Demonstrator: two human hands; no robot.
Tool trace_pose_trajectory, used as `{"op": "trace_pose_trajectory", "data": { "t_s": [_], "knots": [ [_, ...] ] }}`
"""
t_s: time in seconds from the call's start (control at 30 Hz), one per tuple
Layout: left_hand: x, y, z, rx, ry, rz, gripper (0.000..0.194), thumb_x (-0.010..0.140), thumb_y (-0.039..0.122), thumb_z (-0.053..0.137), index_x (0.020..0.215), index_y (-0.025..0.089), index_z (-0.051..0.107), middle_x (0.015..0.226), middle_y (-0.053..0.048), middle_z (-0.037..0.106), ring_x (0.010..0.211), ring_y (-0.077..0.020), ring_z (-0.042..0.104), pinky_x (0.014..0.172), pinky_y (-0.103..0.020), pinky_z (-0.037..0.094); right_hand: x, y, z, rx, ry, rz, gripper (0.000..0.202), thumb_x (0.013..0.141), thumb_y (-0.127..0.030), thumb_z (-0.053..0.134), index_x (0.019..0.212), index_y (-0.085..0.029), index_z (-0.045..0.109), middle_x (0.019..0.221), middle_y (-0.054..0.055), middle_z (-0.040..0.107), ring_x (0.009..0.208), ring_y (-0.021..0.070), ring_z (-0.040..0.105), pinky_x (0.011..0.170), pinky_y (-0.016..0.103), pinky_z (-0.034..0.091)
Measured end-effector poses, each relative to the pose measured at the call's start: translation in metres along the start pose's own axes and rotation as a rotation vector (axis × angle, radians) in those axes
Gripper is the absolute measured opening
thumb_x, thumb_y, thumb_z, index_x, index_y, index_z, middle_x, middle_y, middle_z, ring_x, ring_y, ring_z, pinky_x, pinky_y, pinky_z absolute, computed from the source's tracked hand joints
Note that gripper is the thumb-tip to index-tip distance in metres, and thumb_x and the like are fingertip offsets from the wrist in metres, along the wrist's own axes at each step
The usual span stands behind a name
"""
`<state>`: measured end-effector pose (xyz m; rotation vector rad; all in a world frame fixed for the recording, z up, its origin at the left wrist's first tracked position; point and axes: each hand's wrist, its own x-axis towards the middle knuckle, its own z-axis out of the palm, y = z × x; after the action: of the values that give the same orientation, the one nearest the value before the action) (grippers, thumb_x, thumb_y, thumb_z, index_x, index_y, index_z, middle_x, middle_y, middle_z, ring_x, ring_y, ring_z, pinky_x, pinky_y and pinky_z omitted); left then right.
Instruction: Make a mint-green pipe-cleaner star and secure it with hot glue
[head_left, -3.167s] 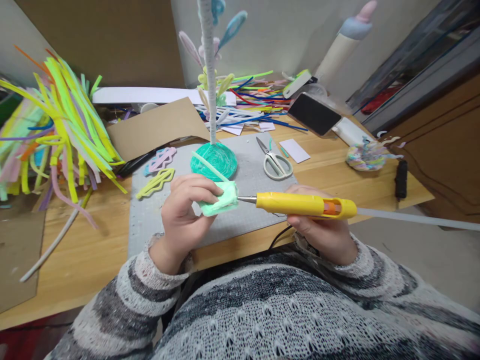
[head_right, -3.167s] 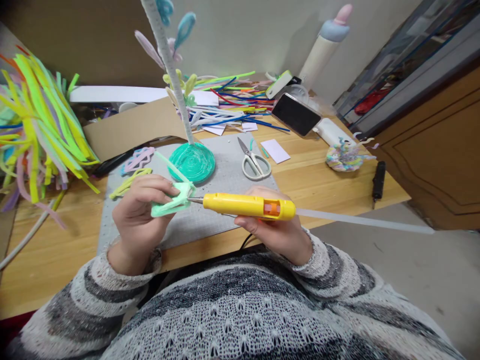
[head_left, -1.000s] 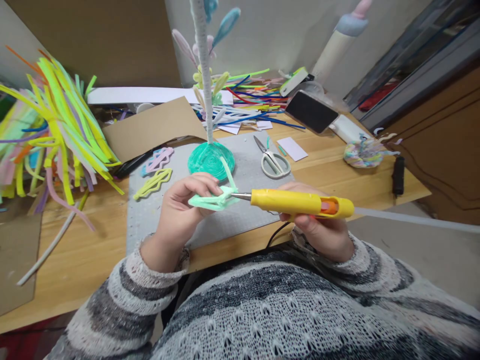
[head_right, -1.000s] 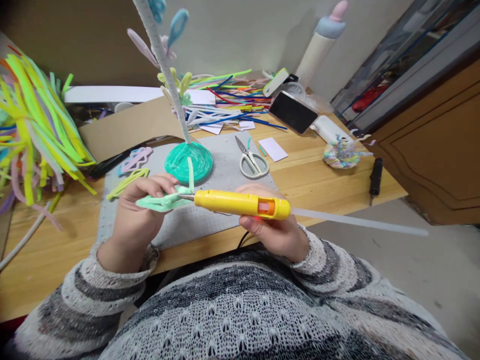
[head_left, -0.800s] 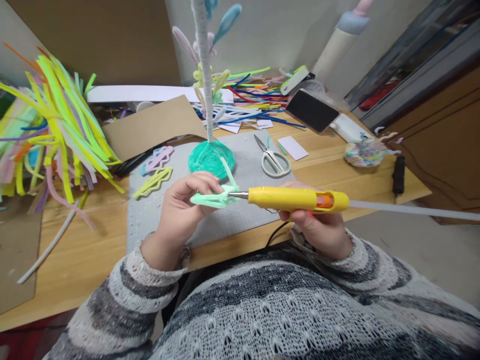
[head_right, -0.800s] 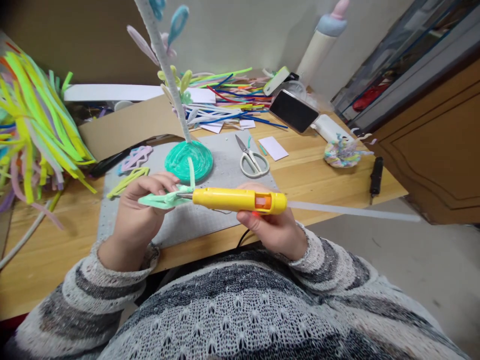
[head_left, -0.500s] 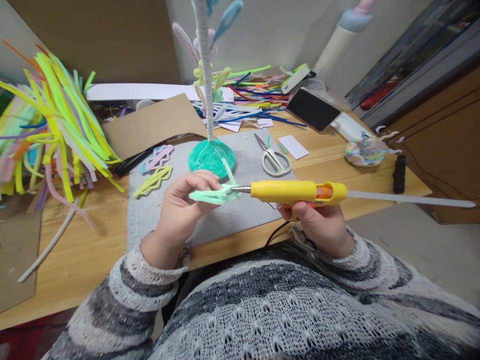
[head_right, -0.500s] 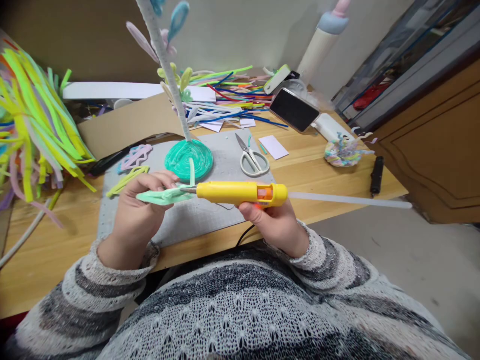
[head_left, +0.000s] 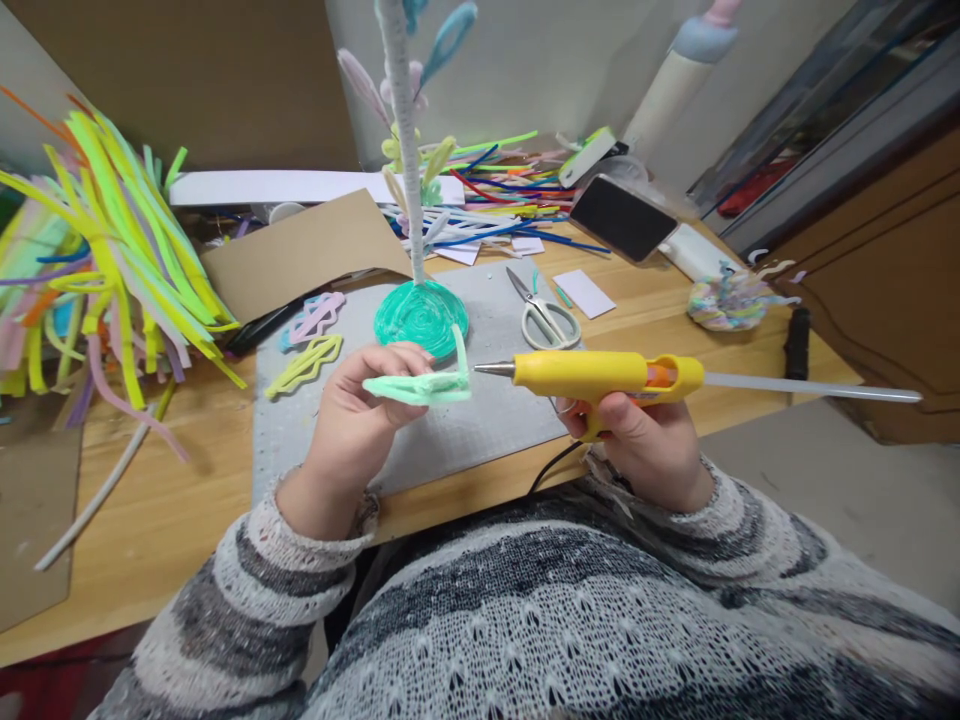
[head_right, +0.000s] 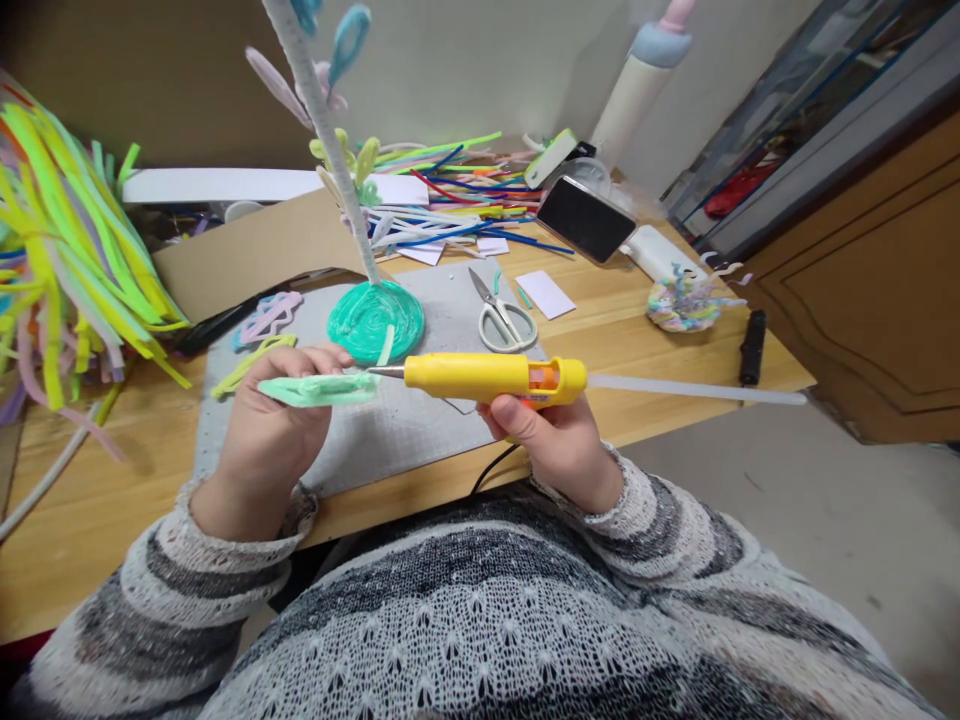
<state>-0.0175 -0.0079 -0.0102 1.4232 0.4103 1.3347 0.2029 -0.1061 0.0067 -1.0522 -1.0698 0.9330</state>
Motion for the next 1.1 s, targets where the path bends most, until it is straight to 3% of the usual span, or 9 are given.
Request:
{"op": "trace_pose_trajectory", "data": {
  "t_s": [0.2, 0.73, 0.9, 1.1],
  "knots": [
    [0.0, 0.001, 0.001, -0.115, -0.008, -0.055, 0.021, 0.072, 0.028, 0.082, 0.074, 0.021, 0.062, 0.076, 0.002, 0.068, 0.084, -0.0123, 0.064, 0.084, -0.028, 0.052, -0.003, 0.001, -0.002, 0.002, -0.017, 0.043, 0.029, 0.074, -0.049, 0.077, 0.082, -0.022, 0.071, 0.067, 0.002, 0.068, 0.055, 0.0123, 0.06, 0.044, 0.023, 0.049],
    [-0.001, 0.002, 0.001, -0.126, 0.01, -0.068, 0.022, 0.07, 0.031, 0.083, 0.074, 0.022, 0.064, 0.076, 0.001, 0.068, 0.084, -0.014, 0.064, 0.084, -0.031, 0.052, -0.006, 0.011, -0.009, -0.088, -0.04, -0.029, 0.023, 0.079, -0.046, 0.075, 0.086, -0.024, 0.069, 0.068, 0.0, 0.063, 0.055, 0.0119, 0.057, 0.045, 0.024, 0.047],
    [0.0, 0.002, 0.001, -0.127, 0.002, -0.056, 0.02, 0.071, 0.028, 0.083, 0.074, 0.022, 0.064, 0.075, 0.002, 0.068, 0.083, -0.0134, 0.063, 0.083, -0.029, 0.051, -0.006, 0.007, -0.015, -0.156, -0.111, -0.084, 0.021, 0.085, -0.038, 0.07, 0.103, -0.026, 0.068, 0.082, 0.0, 0.065, 0.064, 0.0118, 0.058, 0.055, 0.026, 0.049],
    [0.0, 0.004, 0.002, -0.116, 0.006, -0.078, 0.021, 0.07, 0.025, 0.083, 0.071, 0.02, 0.063, 0.073, 0.001, 0.066, 0.08, -0.014, 0.062, 0.079, -0.03, 0.051, -0.005, -0.005, -0.019, -0.317, -0.209, -0.104, 0.014, 0.088, -0.035, 0.066, 0.094, -0.023, 0.068, 0.085, 0.003, 0.062, 0.075, 0.0152, 0.058, 0.07, 0.033, 0.05]
  ]
}}
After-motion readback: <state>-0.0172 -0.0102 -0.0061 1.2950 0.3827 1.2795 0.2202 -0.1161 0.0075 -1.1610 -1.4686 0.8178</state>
